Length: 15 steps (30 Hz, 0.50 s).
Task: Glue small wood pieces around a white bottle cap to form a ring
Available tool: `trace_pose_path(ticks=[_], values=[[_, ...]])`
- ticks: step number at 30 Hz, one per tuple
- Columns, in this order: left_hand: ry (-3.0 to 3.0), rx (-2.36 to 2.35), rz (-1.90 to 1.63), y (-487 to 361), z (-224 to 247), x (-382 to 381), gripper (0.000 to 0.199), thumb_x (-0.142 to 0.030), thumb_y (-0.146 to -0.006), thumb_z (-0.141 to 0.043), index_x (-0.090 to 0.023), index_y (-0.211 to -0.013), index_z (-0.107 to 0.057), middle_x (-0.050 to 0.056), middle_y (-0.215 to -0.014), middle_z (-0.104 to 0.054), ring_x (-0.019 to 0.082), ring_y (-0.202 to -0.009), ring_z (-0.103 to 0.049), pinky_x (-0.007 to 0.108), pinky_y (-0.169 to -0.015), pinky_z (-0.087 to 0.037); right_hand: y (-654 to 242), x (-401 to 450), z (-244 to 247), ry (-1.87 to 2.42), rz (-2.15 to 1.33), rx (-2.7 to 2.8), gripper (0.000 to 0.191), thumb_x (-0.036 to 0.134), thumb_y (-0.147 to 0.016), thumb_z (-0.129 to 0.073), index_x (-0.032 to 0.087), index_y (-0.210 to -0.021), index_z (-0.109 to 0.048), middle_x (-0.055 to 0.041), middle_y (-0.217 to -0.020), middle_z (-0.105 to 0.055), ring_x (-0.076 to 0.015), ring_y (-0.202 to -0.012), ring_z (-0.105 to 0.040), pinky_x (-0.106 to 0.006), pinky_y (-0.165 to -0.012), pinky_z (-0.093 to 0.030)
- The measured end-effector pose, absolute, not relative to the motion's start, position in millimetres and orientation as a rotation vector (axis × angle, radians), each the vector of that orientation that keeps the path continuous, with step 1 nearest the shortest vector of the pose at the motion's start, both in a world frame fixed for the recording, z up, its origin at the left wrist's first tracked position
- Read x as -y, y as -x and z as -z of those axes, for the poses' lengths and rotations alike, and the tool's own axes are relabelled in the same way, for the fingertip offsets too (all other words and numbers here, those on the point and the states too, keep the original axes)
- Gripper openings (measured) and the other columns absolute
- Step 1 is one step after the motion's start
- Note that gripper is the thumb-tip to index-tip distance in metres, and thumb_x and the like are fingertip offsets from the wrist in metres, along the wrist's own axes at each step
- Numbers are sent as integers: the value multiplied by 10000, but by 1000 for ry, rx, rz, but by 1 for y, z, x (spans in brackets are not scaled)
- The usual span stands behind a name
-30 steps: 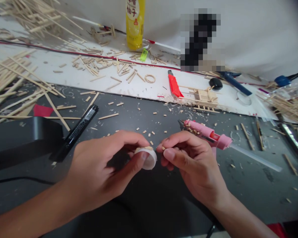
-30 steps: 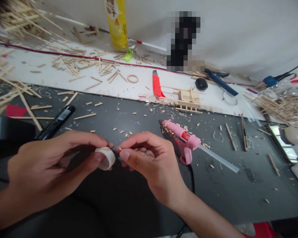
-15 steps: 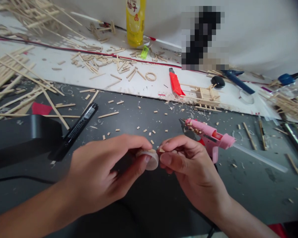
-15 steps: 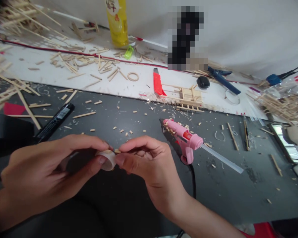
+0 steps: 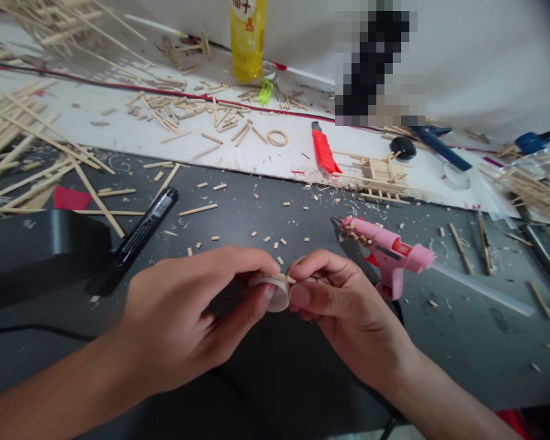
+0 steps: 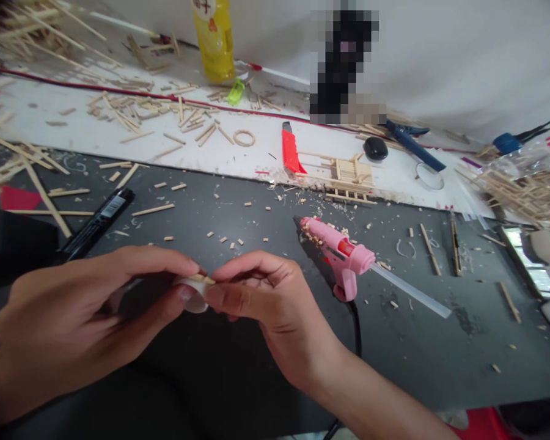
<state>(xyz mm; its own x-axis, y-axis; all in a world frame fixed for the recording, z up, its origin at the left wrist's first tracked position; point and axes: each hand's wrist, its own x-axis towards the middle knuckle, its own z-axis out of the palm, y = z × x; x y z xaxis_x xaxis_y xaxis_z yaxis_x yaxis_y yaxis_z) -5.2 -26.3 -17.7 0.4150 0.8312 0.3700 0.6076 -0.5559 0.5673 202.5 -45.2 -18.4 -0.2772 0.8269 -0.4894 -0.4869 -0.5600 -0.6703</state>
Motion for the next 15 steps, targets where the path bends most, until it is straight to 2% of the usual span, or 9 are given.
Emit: trace_pose_path(ticks=[8, 12, 15], values=[[-2352, -1212, -954, 6, 18, 26, 95, -229, -1008, -627, -312, -1044, -657, -118, -871, -814, 83, -679, -783, 163, -618, -554, -206, 39, 22, 983, -2049, 498, 184, 128, -756, -943, 239, -860, -840, 67, -698, -772, -30, -624, -676, -99, -602, -498], [-2339, -1225, -987, 5, 19, 25, 82, -250, -1003, -639, -311, -1045, -674, -105, -882, -829, 99, -637, -776, 177, -629, -575, -206, 40, 22, 961, -1983, 572, 82, 229, -859, -890, 220, -920, -835, 38, -747, -766, -50, -677, -673, -127, -645, -517], [-2348, -1208, -999, 5, 19, 24, 81, -249, -996, -647, -310, -1038, -679, -102, -882, -833, 97, -579, -753, 184, -610, -575, -207, 41, 24, 1011, -1905, 687, 32, 237, -906, -853, 221, -898, -827, 34, -751, -748, -58, -704, -656, -138, -660, -509]])
